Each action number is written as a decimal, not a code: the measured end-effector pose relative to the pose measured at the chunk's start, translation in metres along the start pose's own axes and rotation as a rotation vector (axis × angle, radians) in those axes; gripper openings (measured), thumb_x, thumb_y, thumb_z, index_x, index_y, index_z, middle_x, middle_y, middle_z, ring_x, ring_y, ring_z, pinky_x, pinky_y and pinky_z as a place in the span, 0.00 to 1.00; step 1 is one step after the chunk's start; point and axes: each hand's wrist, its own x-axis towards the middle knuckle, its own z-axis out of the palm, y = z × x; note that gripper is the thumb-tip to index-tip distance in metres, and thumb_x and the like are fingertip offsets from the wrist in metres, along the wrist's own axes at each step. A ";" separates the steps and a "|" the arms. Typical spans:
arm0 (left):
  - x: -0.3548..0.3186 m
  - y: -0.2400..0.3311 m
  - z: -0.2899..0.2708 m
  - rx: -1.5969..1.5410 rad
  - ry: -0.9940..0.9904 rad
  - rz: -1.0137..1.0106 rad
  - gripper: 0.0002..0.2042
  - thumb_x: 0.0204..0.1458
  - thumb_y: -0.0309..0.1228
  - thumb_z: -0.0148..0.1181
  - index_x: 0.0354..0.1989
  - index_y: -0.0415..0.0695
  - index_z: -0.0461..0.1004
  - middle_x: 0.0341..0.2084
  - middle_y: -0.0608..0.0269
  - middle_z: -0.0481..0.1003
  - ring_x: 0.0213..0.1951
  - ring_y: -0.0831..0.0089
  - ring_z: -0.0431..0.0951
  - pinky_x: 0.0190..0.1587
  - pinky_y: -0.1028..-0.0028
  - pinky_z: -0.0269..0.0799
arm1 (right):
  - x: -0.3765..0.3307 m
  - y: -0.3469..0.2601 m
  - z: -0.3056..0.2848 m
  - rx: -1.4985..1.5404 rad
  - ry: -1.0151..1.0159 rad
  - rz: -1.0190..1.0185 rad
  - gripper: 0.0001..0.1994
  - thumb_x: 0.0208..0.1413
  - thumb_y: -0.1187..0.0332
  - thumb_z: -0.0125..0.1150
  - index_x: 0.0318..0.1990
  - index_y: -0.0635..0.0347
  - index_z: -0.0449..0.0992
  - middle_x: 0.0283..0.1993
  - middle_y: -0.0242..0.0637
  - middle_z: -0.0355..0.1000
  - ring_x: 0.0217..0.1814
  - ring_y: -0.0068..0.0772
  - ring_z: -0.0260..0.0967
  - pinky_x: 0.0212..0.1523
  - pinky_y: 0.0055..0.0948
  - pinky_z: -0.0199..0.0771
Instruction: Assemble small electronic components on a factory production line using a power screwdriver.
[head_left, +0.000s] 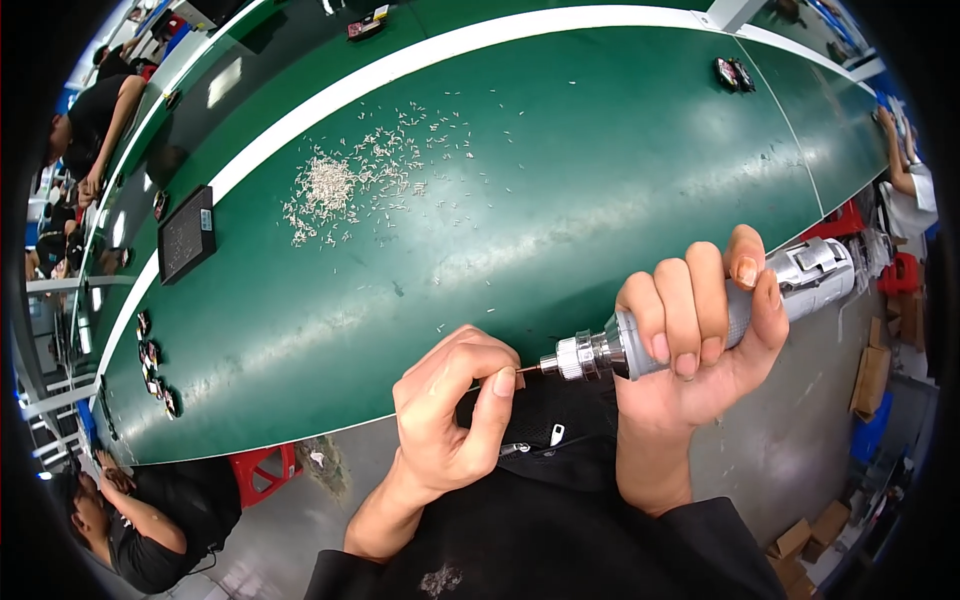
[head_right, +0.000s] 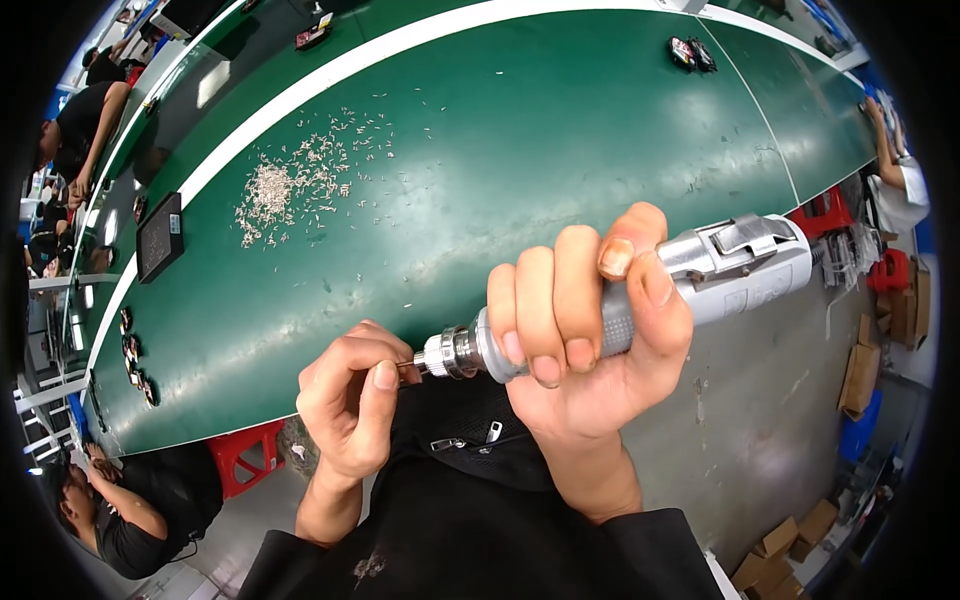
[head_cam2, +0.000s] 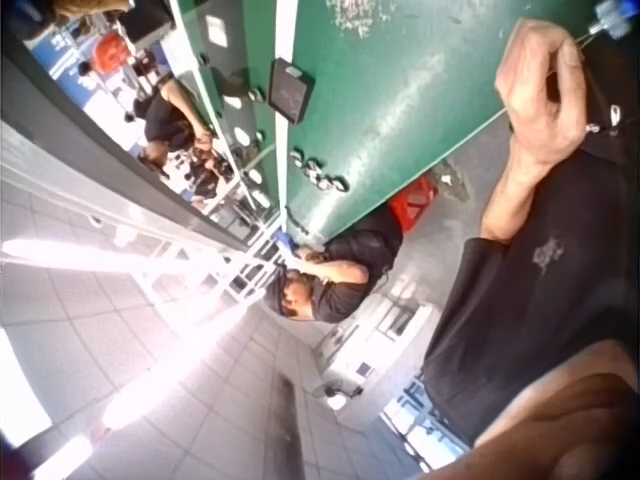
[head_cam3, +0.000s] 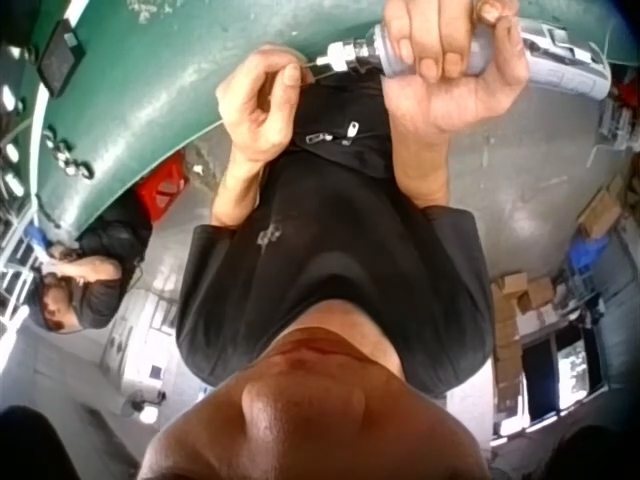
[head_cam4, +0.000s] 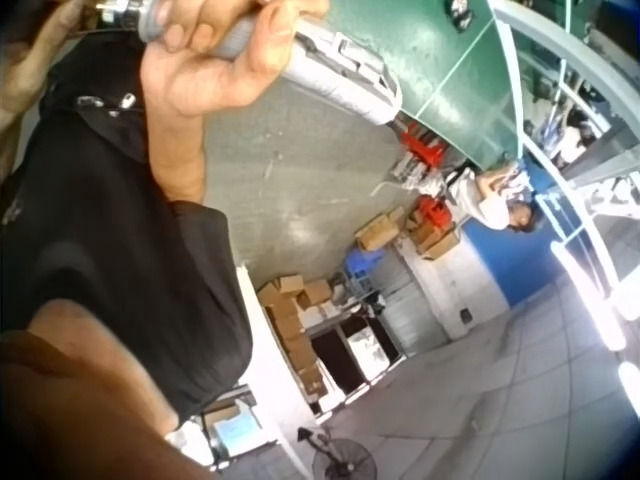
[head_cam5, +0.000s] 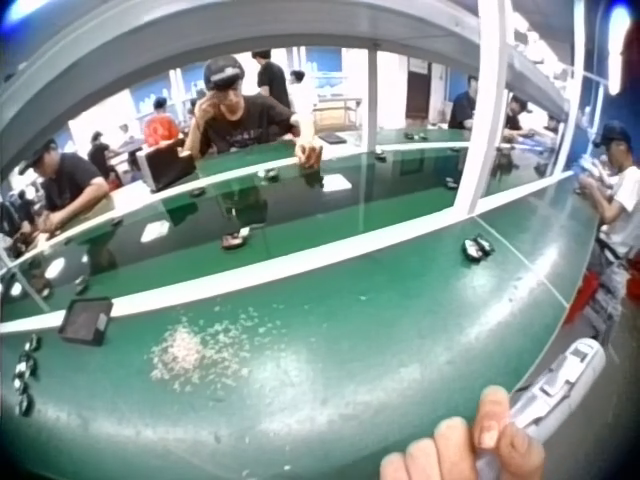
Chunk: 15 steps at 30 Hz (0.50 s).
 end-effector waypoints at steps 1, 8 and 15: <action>0.001 0.000 0.000 -0.015 0.009 -0.047 0.02 0.51 0.19 0.54 0.30 0.33 0.72 0.20 0.56 0.72 0.22 0.68 0.71 0.26 0.74 0.67 | 0.001 0.001 -0.001 0.011 0.028 0.010 0.09 0.63 0.62 0.39 0.37 0.54 0.65 0.14 0.26 0.55 0.13 0.21 0.53 0.22 0.27 0.60; 0.000 0.005 -0.062 0.253 0.221 -0.095 0.22 0.64 0.38 0.39 0.39 0.28 0.73 0.21 0.55 0.72 0.25 0.72 0.70 0.28 0.76 0.65 | 0.007 0.009 -0.002 0.152 0.238 0.031 0.08 0.63 0.64 0.42 0.35 0.55 0.65 0.14 0.25 0.53 0.13 0.20 0.50 0.22 0.26 0.59; 0.010 -0.041 -0.264 0.631 0.670 -0.162 0.07 0.59 0.25 0.50 0.39 0.37 0.73 0.26 0.67 0.74 0.28 0.82 0.69 0.31 0.81 0.64 | 0.010 -0.010 -0.049 0.184 0.339 -0.059 0.04 0.62 0.71 0.47 0.36 0.60 0.61 0.18 0.27 0.49 0.16 0.18 0.48 0.22 0.22 0.54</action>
